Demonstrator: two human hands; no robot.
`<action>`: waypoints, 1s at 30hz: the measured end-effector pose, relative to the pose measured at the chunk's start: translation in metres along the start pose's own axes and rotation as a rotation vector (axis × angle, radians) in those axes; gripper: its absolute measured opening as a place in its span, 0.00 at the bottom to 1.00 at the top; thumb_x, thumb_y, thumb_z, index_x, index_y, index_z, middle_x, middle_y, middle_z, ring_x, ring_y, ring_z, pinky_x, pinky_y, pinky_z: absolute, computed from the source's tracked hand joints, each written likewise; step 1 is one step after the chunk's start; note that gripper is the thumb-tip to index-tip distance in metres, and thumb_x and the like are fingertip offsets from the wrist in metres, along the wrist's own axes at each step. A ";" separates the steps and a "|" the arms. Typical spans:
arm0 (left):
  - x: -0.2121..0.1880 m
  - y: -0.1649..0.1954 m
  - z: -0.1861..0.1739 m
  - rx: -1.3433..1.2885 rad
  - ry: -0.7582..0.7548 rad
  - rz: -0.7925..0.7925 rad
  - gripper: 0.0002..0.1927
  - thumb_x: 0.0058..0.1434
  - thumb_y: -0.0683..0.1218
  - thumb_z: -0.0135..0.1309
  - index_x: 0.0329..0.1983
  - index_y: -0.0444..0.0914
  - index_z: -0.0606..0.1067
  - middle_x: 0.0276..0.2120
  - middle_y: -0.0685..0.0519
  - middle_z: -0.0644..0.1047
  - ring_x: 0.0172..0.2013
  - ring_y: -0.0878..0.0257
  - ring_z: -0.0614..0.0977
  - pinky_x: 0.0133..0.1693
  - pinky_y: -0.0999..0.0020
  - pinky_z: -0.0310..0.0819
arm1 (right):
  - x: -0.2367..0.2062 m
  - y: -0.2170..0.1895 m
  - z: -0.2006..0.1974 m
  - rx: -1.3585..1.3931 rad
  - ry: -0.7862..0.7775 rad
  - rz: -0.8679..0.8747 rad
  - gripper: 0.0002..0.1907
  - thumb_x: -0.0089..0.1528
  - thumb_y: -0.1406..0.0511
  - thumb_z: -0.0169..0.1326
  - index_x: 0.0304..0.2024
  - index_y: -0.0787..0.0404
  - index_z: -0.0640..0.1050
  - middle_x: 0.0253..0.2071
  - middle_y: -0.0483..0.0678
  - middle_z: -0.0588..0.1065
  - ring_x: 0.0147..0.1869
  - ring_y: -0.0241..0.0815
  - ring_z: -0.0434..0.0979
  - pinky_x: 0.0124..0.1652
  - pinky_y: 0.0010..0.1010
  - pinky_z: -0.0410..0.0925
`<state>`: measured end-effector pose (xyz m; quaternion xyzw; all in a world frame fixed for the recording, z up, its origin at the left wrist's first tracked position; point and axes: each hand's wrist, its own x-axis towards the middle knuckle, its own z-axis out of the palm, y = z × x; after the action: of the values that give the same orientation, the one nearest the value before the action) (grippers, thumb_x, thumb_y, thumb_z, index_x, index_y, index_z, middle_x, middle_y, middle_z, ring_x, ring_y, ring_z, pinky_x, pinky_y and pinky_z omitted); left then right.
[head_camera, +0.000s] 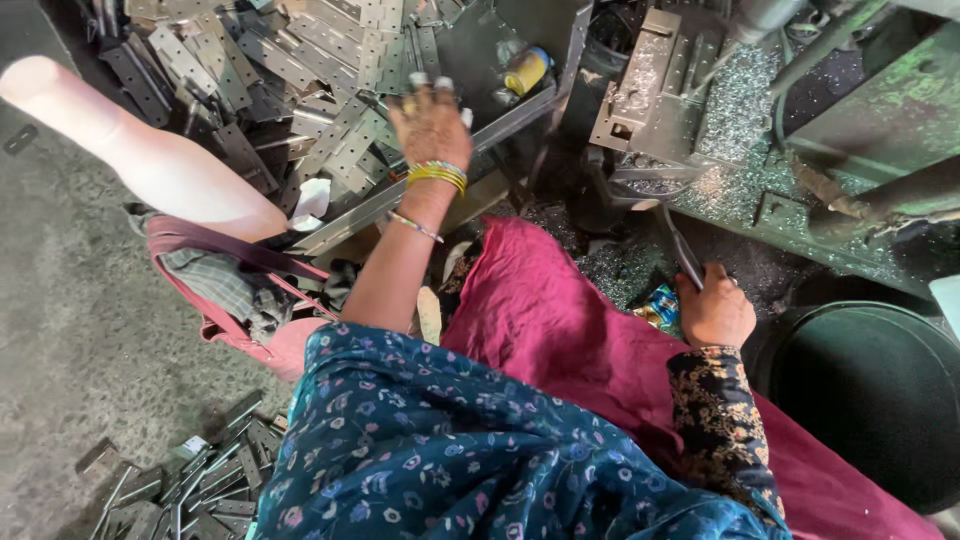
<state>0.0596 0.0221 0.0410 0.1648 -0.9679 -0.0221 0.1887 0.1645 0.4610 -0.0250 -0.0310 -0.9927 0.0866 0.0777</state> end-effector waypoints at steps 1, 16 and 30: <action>0.011 -0.016 -0.004 0.130 -0.002 -0.129 0.35 0.65 0.62 0.52 0.68 0.37 0.67 0.68 0.32 0.62 0.68 0.38 0.62 0.66 0.39 0.39 | 0.000 0.000 -0.002 0.001 0.015 -0.007 0.22 0.66 0.48 0.57 0.49 0.56 0.77 0.38 0.61 0.80 0.43 0.66 0.81 0.41 0.54 0.72; 0.076 -0.031 0.033 -0.023 0.111 -0.082 0.20 0.64 0.48 0.54 0.58 0.35 0.75 0.61 0.44 0.73 0.53 0.49 0.78 0.49 0.56 0.75 | 0.001 0.007 0.004 -0.080 -0.104 0.090 0.22 0.65 0.47 0.54 0.53 0.52 0.77 0.41 0.60 0.81 0.47 0.65 0.82 0.43 0.55 0.72; 0.060 -0.015 -0.004 -0.254 -0.089 0.094 0.10 0.58 0.42 0.55 0.40 0.42 0.84 0.41 0.43 0.82 0.44 0.46 0.84 0.47 0.53 0.79 | -0.003 -0.002 -0.001 -0.014 -0.068 0.093 0.20 0.64 0.49 0.55 0.50 0.52 0.76 0.42 0.60 0.80 0.46 0.65 0.81 0.42 0.55 0.72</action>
<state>0.0129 -0.0115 0.0644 0.0927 -0.9713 -0.1428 0.1658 0.1670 0.4585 -0.0243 -0.0745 -0.9929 0.0839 0.0397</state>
